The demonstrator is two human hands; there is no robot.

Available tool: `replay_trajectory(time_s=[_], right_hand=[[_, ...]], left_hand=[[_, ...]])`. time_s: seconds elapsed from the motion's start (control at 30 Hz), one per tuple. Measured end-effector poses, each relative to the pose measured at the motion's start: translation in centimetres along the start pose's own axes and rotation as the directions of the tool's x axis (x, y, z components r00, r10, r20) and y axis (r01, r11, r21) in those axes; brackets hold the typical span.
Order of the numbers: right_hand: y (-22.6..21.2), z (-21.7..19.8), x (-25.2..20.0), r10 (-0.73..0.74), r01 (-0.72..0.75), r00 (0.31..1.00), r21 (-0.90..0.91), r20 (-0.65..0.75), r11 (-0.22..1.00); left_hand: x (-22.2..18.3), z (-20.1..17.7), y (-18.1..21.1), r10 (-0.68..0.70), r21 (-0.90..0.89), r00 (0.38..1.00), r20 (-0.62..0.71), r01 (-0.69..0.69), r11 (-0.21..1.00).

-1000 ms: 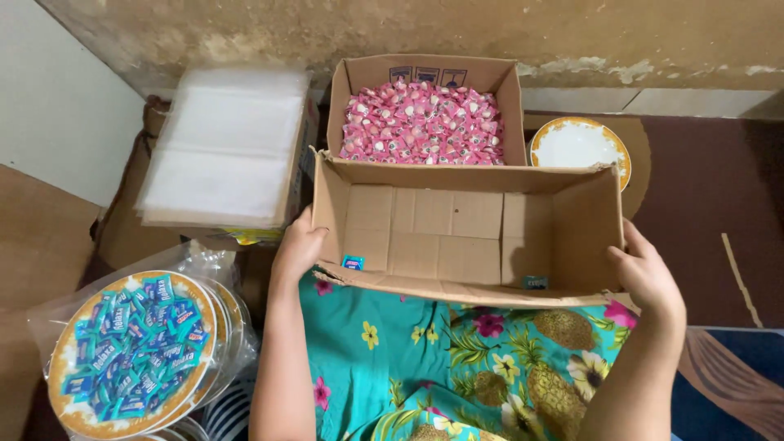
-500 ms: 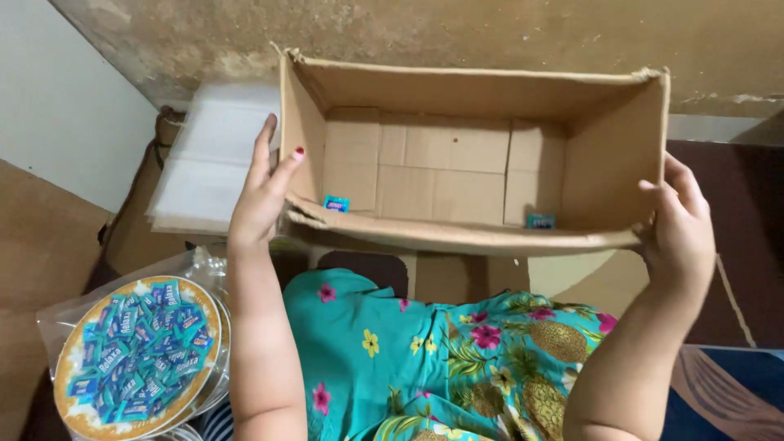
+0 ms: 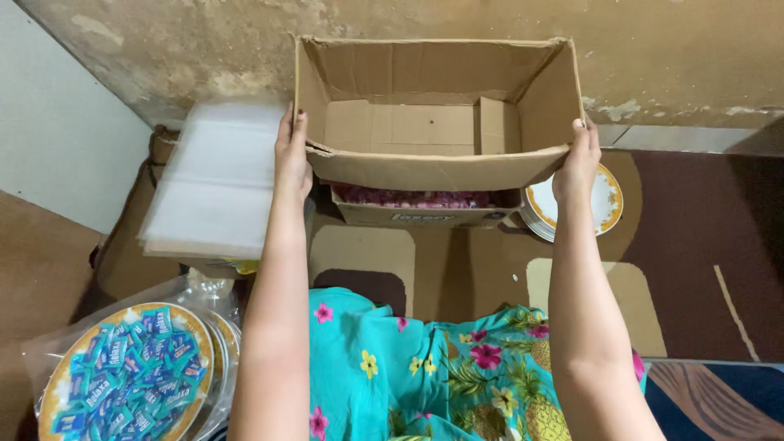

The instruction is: Packaging plates of candies into plastic bags and organizing them in cardboard boxes

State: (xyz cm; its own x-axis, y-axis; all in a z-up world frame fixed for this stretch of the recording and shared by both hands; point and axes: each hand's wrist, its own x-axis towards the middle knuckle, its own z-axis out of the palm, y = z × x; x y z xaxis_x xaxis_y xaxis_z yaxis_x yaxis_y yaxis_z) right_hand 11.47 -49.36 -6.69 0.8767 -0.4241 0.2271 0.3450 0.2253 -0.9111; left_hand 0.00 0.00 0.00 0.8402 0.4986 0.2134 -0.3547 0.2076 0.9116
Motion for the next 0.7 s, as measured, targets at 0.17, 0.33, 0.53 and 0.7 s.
replay_trajectory(time_s=[0.17,0.33,0.53,0.7], right_hand=[[0.5,-0.3,-3.4,0.142,-0.133,0.989,0.178,-0.040,0.975],[9.8,-3.9,-5.5,0.212,-0.246,0.942,-0.104,-0.260,0.964],[13.4,-4.2,-7.8,0.291,-0.207,0.957,-0.741,-0.016,0.639],[14.0,-4.8,-7.1,0.339,-0.117,0.941,-0.927,0.012,0.357]], left_hand=[[-2.6,-1.0,-1.1,-0.043,-0.171,0.996,-0.074,0.030,0.985],[-4.6,-2.6,-8.0,-0.269,-0.217,0.943,-0.194,0.226,0.950],[-4.0,-4.9,-15.6,-0.289,0.307,0.937,-0.198,0.339,0.889],[-3.8,-8.3,-19.4,-0.359,0.774,0.916,-0.179,0.356,0.524]])
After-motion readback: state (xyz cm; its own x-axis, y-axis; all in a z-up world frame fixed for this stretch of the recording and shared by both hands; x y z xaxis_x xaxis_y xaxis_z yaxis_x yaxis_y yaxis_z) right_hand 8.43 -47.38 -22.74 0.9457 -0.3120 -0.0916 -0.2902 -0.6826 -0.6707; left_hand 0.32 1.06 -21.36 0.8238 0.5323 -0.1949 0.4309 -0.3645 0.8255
